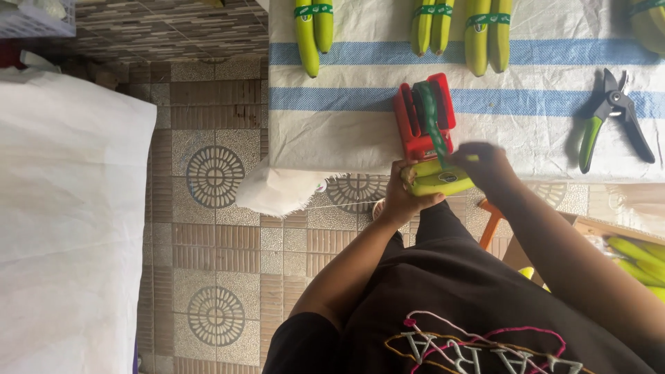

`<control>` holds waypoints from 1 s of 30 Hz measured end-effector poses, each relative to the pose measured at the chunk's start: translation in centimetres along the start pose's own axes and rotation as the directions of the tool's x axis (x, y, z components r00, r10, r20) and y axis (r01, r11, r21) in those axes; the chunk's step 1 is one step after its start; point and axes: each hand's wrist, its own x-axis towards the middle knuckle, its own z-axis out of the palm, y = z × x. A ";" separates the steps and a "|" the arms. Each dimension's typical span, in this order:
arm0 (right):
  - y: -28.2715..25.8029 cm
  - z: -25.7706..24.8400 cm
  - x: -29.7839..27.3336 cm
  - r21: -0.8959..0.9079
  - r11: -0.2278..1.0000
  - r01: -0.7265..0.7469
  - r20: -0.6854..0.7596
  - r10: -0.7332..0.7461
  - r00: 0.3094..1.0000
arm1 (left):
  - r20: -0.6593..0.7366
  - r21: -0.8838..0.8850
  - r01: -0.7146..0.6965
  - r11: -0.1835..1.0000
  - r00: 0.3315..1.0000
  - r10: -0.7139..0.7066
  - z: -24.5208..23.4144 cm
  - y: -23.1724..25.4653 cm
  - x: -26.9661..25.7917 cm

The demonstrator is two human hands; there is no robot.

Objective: Bundling bunches of green bananas by trimming stems with shears and applying tape using a manual dispenser.

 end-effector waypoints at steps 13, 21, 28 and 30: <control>9.8 -6.4 -17.0 0.209 0.920 -0.332 0.275 0.271 0.922 | 0.176 -0.031 -0.208 0.978 0.962 0.210 0.5 1.4 0.2; 9.7 -5.4 -18.1 0.236 0.883 -0.406 0.231 0.355 0.906 | 0.128 -0.057 -0.141 0.988 0.981 0.147 0.4 0.6 0.2; 15.6 -0.4 -14.7 0.005 0.979 -0.202 0.188 0.197 0.962 | 0.080 -0.065 -0.064 0.996 0.994 0.069 0.8 1.0 -1.8; 16.8 2.0 -12.6 -0.055 0.987 -0.150 0.074 0.154 0.985 | -0.013 -0.067 -0.027 0.997 1.000 0.026 2.0 0.3 -1.7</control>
